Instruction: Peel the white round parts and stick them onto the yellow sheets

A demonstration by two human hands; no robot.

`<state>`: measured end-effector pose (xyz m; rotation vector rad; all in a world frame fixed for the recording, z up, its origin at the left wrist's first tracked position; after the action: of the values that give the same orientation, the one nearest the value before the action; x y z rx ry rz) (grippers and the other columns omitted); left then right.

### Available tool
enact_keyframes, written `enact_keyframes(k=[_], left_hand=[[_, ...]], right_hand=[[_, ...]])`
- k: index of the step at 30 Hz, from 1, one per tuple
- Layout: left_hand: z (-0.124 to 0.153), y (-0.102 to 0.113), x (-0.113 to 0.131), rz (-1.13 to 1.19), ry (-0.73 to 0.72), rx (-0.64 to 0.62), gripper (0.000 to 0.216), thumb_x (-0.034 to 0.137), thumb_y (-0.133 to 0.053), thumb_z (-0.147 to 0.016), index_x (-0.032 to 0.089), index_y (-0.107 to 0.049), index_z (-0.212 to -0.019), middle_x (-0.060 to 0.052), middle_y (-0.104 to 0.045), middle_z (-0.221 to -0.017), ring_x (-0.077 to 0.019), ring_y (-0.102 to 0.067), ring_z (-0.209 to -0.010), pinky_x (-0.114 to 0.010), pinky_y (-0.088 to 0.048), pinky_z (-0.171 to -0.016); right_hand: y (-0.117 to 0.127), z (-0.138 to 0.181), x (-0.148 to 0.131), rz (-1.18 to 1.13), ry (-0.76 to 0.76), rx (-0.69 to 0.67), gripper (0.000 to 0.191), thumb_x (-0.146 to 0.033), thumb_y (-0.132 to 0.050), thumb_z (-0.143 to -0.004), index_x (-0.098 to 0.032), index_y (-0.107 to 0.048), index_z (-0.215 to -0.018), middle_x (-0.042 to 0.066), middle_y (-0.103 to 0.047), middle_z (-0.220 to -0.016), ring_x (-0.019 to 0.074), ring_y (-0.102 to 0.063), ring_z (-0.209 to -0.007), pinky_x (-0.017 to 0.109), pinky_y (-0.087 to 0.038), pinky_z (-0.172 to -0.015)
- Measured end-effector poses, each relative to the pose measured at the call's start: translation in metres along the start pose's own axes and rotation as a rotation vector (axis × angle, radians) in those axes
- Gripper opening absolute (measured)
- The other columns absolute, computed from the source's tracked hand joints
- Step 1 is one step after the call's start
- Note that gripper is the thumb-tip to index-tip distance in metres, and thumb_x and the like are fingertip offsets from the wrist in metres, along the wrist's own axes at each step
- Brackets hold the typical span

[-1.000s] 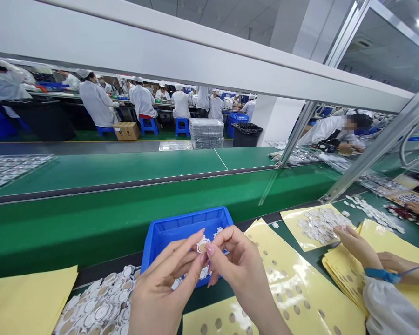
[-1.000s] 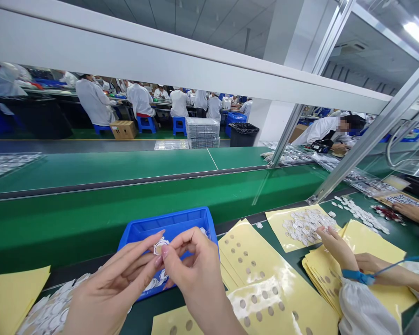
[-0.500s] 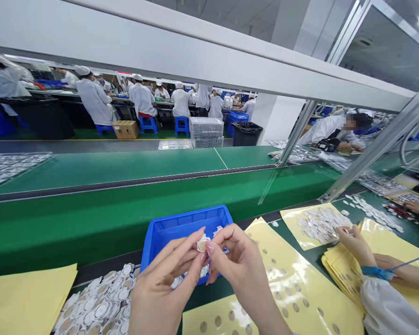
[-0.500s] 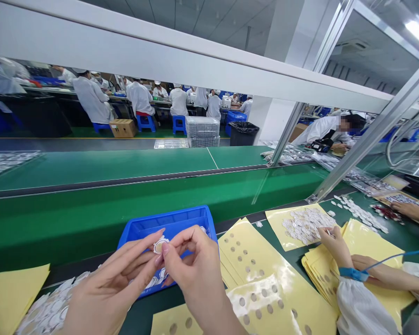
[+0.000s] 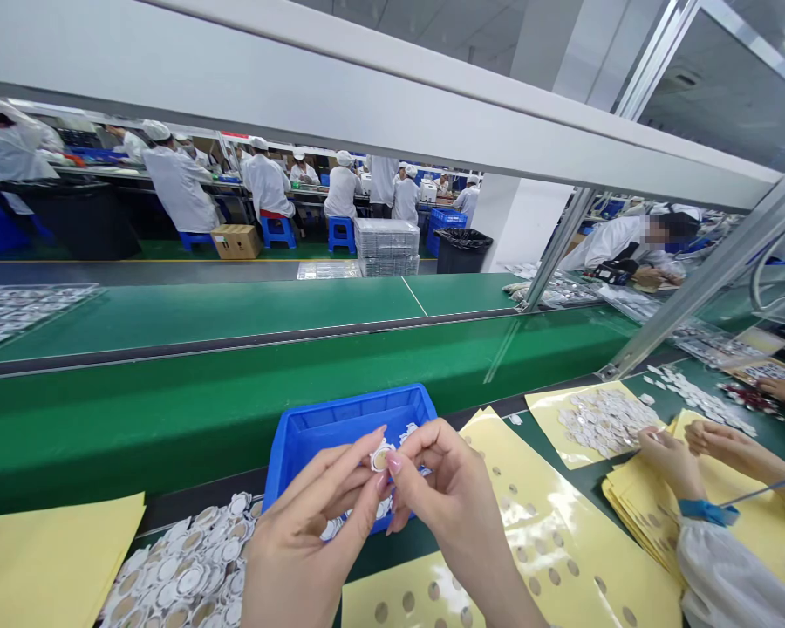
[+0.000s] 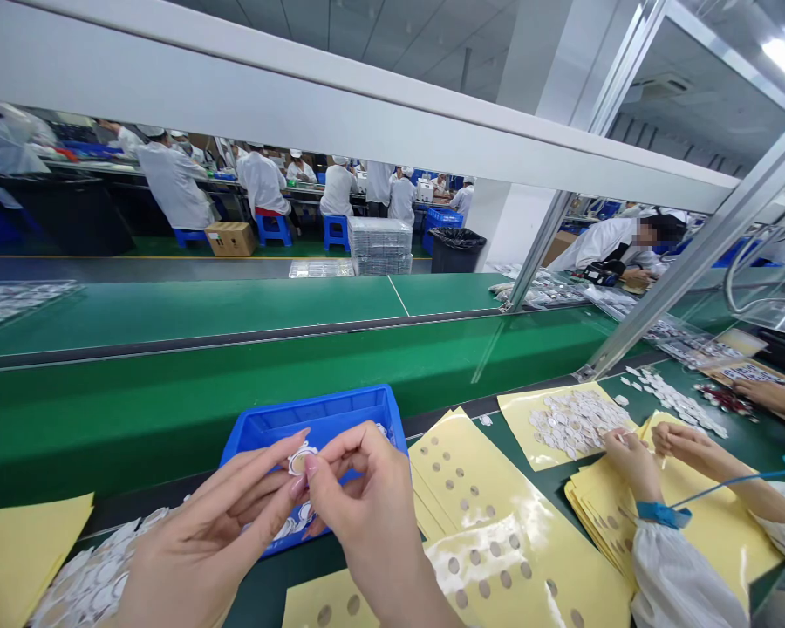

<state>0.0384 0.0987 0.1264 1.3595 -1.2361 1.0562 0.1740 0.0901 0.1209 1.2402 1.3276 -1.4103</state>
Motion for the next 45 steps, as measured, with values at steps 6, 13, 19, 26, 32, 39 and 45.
enact_keyframes(k=[6, 13, 19, 26, 32, 39, 45], left_hand=[[0.002, -0.002, 0.005, 0.020, 0.023, 0.013, 0.027, 0.036, -0.072, -0.075, 0.032, -0.076, -0.101, 0.000, -0.069, -0.103, -0.0190, -0.072, -0.086, -0.018, -0.061, -0.071], [0.001, -0.002, 0.006, 0.023, 0.012, 0.016, 0.027, 0.040, -0.073, -0.075, 0.032, -0.076, -0.100, 0.000, -0.069, -0.103, -0.0198, -0.072, -0.086, -0.019, -0.061, -0.070], [0.002, -0.002, 0.007, 0.001, 0.014, 0.011, 0.028, 0.042, -0.072, -0.076, 0.031, -0.076, -0.102, -0.001, -0.069, -0.105, -0.0206, -0.072, -0.087, -0.020, -0.061, -0.071], [-0.003, 0.000, -0.003, 0.045, 0.002, -0.012, 0.030, 0.043, -0.077, -0.072, 0.033, -0.077, -0.100, -0.001, -0.071, -0.100, -0.0212, -0.073, -0.083, -0.021, -0.062, -0.070], [-0.008, 0.001, -0.008, 0.145, 0.016, -0.019, 0.031, 0.039, -0.082, -0.066, 0.033, -0.078, -0.096, -0.001, -0.071, -0.095, -0.0192, -0.073, -0.076, -0.019, -0.061, -0.068], [-0.009, -0.006, -0.009, 0.161, -0.011, -0.190, 0.019, 0.038, -0.076, -0.075, 0.032, -0.079, -0.092, -0.002, -0.071, -0.094, -0.0193, -0.072, -0.080, -0.020, -0.061, -0.069], [-0.015, 0.013, -0.007, 0.023, -0.024, -0.319, 0.022, 0.040, -0.067, -0.081, 0.030, -0.077, -0.097, -0.003, -0.065, -0.086, -0.0175, -0.067, -0.071, -0.025, -0.059, -0.066]], right_hand=[[0.001, 0.000, 0.003, 0.006, 0.009, 0.004, 0.032, -0.045, -0.069, -0.083, -0.017, -0.054, -0.077, -0.004, -0.059, -0.062, 0.0084, -0.059, -0.045, 0.017, -0.051, -0.045], [0.000, 0.000, 0.002, 0.012, 0.006, 0.004, 0.032, -0.046, -0.069, -0.084, -0.017, -0.055, -0.077, -0.003, -0.061, -0.063, 0.0080, -0.059, -0.045, 0.017, -0.052, -0.045], [-0.001, 0.001, 0.000, 0.026, -0.008, 0.034, 0.036, -0.049, -0.070, -0.081, -0.017, -0.054, -0.076, -0.002, -0.061, -0.064, 0.0078, -0.058, -0.045, 0.017, -0.051, -0.044], [-0.002, 0.001, -0.002, 0.053, 0.012, 0.050, 0.035, -0.049, -0.070, -0.079, -0.018, -0.056, -0.073, -0.001, -0.059, -0.066, 0.0099, -0.059, -0.051, 0.019, -0.055, -0.046], [0.002, 0.000, -0.002, 0.031, 0.008, 0.150, 0.036, -0.047, -0.075, -0.073, -0.021, -0.051, -0.077, -0.003, -0.053, -0.068, 0.0107, -0.055, -0.053, 0.018, -0.051, -0.039], [0.004, -0.004, 0.006, 0.211, 0.094, 0.053, 0.025, -0.043, -0.071, -0.080, -0.020, -0.062, -0.075, 0.001, -0.053, -0.074, 0.0104, -0.054, -0.058, 0.013, -0.041, -0.037], [0.007, -0.003, 0.009, 0.293, 0.188, 0.036, 0.040, -0.059, -0.059, -0.085, -0.022, -0.073, -0.079, 0.002, -0.059, -0.063, 0.0076, -0.046, -0.038, 0.015, -0.040, -0.033]])
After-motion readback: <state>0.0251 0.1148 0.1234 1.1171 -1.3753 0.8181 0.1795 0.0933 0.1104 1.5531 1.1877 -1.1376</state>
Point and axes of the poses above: each hand's wrist, its own z-axis away from the middle knuckle, its own y-axis out of the back of the hand, x = y × z, the point moved 5 cm from there along -z, towards the middle knuckle
